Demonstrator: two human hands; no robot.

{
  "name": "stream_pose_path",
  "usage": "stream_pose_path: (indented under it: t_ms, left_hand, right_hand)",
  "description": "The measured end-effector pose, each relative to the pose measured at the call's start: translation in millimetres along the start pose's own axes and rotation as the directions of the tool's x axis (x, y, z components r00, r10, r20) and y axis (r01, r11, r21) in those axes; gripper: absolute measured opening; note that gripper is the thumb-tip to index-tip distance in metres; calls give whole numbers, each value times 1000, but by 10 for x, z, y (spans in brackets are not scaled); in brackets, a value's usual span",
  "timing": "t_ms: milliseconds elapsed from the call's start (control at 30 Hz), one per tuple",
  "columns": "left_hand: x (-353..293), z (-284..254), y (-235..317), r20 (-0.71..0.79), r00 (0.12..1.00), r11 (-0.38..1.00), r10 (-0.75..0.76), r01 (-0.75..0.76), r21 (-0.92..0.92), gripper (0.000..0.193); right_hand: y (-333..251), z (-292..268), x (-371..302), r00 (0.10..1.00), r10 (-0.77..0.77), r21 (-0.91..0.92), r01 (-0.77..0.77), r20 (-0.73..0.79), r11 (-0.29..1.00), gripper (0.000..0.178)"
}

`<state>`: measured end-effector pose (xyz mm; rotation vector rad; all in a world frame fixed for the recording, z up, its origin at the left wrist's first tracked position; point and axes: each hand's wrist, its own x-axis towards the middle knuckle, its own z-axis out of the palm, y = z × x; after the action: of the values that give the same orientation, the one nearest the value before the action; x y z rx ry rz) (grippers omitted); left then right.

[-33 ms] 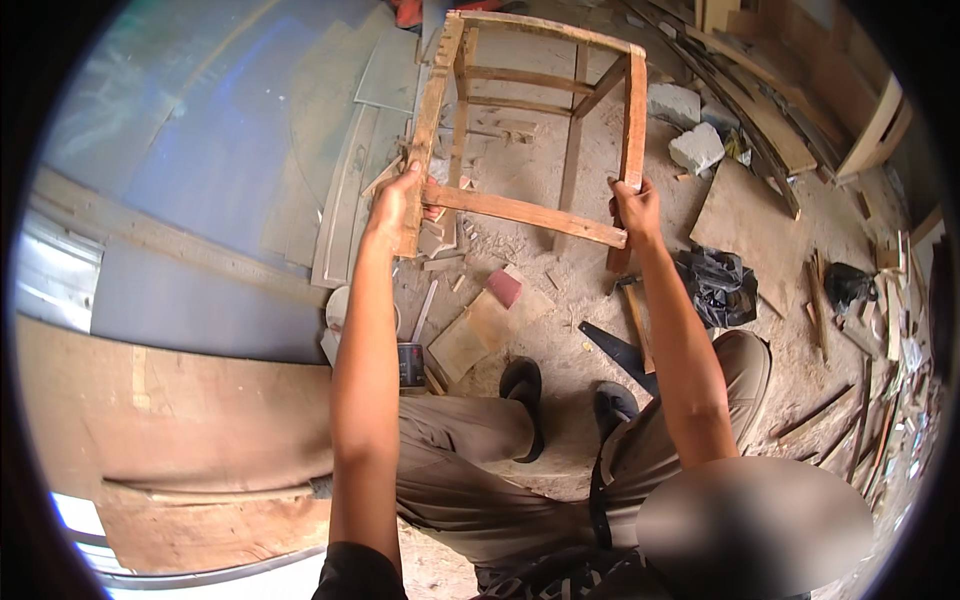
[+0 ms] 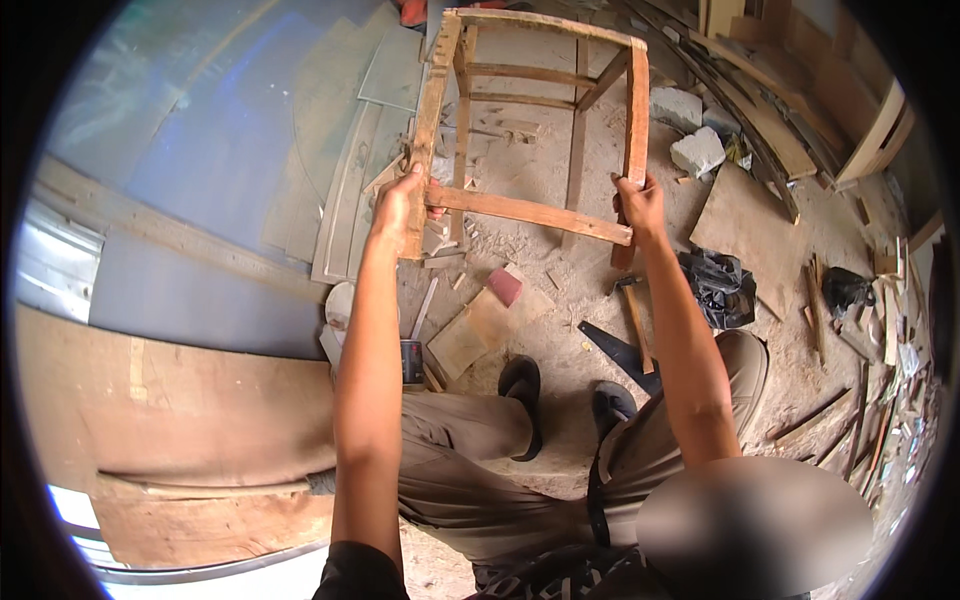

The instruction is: The person assembles a wooden frame by hand, using a hammer to drive nails into the joints. They position and align wooden pieces, then hammer nails to secure the structure.

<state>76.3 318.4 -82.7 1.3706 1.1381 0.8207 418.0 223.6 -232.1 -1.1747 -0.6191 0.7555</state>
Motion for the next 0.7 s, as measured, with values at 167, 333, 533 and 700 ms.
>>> stream_pose_path:
  t_ms: [167, 333, 533, 700]
  left_hand:
    - [-475, 74, -261, -119, 986, 965, 115, -139, -221, 47]
    - [-680, 21, -681, -194, 971, 924, 142, -200, -326, 53]
    - [-795, 4, -1247, -204, 979, 921, 15, -93, -378, 52]
    - [-774, -12, -1317, -269, 962, 911, 37, -143, -387, 56]
  right_hand:
    - [-552, -20, -96, 990, -83, -36, 88, 114, 995, 27]
    - [-731, -15, -300, 979, -41, -49, 52, 199, 997, 32]
    - [-512, -100, -502, 983, 1, -223, 41, 183, 974, 32]
    - [-421, -3, -489, 984, -3, -187, 38, 179, 982, 33]
